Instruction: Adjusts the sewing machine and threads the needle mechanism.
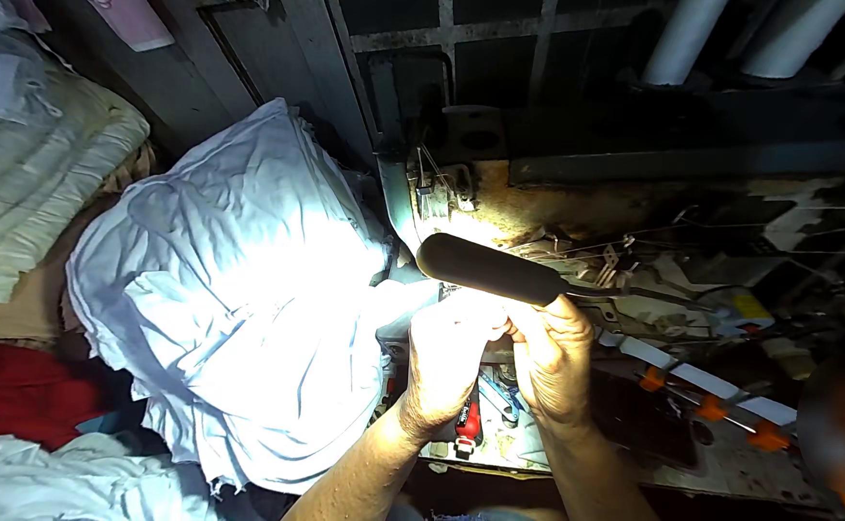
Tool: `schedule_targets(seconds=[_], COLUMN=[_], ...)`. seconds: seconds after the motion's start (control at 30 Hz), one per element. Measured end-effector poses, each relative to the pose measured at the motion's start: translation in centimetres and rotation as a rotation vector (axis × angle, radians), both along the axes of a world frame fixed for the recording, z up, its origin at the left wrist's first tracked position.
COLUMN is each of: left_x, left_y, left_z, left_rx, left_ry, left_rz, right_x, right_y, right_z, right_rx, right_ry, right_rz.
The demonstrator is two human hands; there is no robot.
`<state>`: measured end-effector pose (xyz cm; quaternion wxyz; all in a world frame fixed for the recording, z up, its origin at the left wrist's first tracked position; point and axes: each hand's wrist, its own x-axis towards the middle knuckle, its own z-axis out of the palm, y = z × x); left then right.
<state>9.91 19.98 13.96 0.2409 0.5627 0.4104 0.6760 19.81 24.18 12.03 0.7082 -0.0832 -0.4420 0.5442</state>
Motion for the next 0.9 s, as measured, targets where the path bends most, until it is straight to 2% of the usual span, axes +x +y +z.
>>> schedule_targets(seconds=[0.37, 0.53, 0.67, 0.9], left_x=[-0.6, -1.1, -1.1, -1.1], left_y=[0.0, 0.2, 0.0, 0.0], left_z=[-0.4, -1.1, -1.0, -0.7], left_rx=[-0.063, -0.125, -0.103, -0.092], left_ry=[-0.030, -0.223, -0.282, -0.220], left_rz=[0.007, -0.056, -0.086, -0.056], right_x=[0.0, -0.1, -0.1, -0.1], right_y=[-0.2, -0.5, -0.5, -0.5], right_z=[0.1, 0.0, 0.0, 0.0], right_rx=[-0.029, -0.034, -0.019, -0.010], right_ry=[-0.006, 0.011, 0.009, -0.012], right_rz=[0.026, 0.040, 0.037, 0.000])
